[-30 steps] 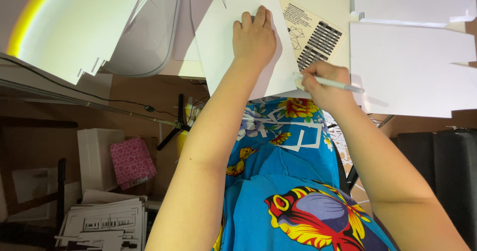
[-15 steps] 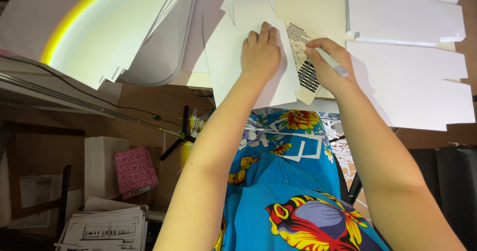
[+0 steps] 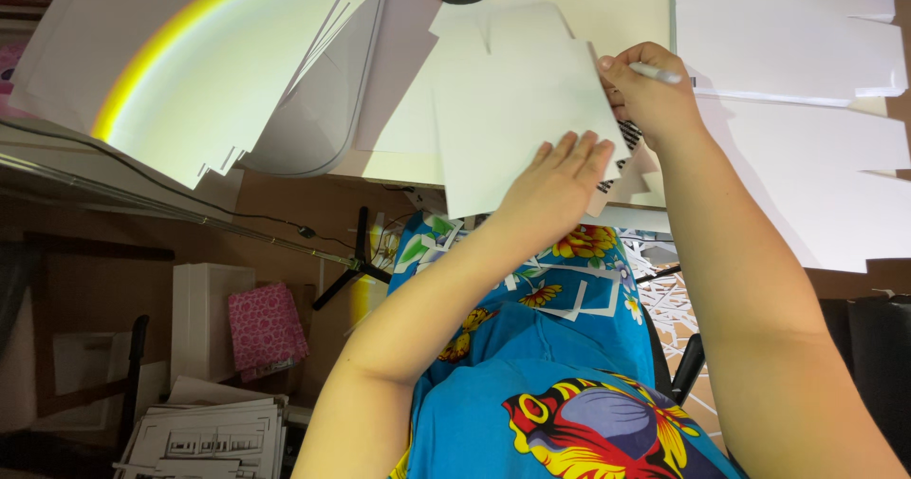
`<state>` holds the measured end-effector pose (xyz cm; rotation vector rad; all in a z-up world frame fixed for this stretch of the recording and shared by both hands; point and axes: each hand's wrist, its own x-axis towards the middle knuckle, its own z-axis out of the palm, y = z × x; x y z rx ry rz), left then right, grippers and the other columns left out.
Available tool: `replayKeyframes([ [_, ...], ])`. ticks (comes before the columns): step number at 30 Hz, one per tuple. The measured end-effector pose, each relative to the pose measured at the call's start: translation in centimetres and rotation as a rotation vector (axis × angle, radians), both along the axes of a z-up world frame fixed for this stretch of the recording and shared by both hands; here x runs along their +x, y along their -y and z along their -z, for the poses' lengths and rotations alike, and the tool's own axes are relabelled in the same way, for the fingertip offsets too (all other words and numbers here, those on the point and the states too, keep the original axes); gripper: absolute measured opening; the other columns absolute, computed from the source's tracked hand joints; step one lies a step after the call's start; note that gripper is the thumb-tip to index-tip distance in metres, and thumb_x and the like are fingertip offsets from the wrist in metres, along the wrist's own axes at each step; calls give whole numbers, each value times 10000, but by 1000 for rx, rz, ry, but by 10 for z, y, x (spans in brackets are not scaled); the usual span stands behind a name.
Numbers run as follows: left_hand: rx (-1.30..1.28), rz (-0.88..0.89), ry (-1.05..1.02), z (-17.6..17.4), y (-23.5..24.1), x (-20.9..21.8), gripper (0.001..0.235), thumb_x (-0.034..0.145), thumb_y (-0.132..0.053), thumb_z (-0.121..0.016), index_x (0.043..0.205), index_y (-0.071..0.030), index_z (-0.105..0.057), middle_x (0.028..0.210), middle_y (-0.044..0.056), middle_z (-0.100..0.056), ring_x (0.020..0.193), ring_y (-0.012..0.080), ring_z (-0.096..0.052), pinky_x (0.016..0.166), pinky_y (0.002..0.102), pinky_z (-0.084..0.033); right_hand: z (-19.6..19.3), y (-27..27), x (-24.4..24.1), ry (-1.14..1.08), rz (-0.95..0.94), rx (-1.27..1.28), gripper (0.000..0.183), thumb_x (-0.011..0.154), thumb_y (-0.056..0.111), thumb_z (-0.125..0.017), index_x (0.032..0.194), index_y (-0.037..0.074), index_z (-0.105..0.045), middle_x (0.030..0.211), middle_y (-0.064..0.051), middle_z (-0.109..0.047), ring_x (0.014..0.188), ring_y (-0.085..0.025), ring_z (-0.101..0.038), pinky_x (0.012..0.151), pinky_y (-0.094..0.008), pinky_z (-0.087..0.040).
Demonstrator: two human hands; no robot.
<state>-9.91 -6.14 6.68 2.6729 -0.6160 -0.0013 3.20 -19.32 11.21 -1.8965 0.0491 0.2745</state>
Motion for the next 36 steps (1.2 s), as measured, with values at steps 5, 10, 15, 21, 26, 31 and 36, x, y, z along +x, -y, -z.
replayKeyframes([
  [5, -98, 42, 217, 10, 22, 13, 573, 1019, -353, -572, 1497, -67, -433, 1594, 192, -412, 1446, 445, -445, 1123, 581, -427, -14, 10, 17, 68, -16, -143, 227, 884, 112, -705, 1005, 150, -517, 765, 7, -662, 591, -145, -515, 595, -309, -435],
  [10, -11, -106, 170, 2, -29, 57, 593, 1024, -485, -435, 1495, -126, -459, 1557, 158, -485, 1420, 441, -454, 1125, 573, -389, 8, 24, 43, 148, -30, -390, 198, 868, 96, -628, 1046, 155, -566, 923, -2, -655, 775, -166, -573, 592, -345, -451],
  [15, 57, -360, 238, 46, -68, 99, 544, 1009, -404, -526, 1461, -102, -512, 1534, 130, -510, 1404, 450, -425, 1146, 628, -336, 34, 27, 56, 174, -26, -500, 326, 931, 311, -822, 1024, 168, -543, 723, 13, -543, 753, -194, -518, 635, -345, -428],
  [21, 89, -416, 267, 54, -75, 110, 537, 1019, -395, -547, 1454, -82, -519, 1519, 79, -505, 1403, 391, -425, 1154, 599, -336, 46, 30, 61, 203, -3, -451, 310, 902, 191, -826, 1001, 163, -533, 780, 35, -586, 751, -158, -516, 666, -310, -415],
  [26, 119, -423, 276, 54, -75, 111, 551, 1006, -413, -565, 1439, -75, -532, 1520, 53, -487, 1393, 366, -419, 1149, 581, -337, 49, 29, 62, 194, 2, -430, 274, 914, 156, -797, 1012, 174, -542, 889, 18, -607, 724, -146, -517, 597, -318, -436],
  [31, 138, -410, 267, 52, -73, 110, 569, 1014, -414, -556, 1460, -65, -511, 1538, 61, -478, 1416, 359, -407, 1156, 580, -350, 53, 37, 63, 238, -16, -361, 274, 893, 137, -780, 1022, 159, -540, 770, 36, -604, 694, -128, -536, 698, -288, -460],
  [36, 140, -414, 220, 47, -75, 108, 568, 1029, -432, -514, 1480, -87, -502, 1557, 44, -470, 1437, 324, -398, 1165, 578, -326, 48, 33, 58, 196, 16, -351, 253, 897, 124, -755, 1018, 174, -539, 773, 34, -553, 696, -119, -509, 685, -283, -449],
])
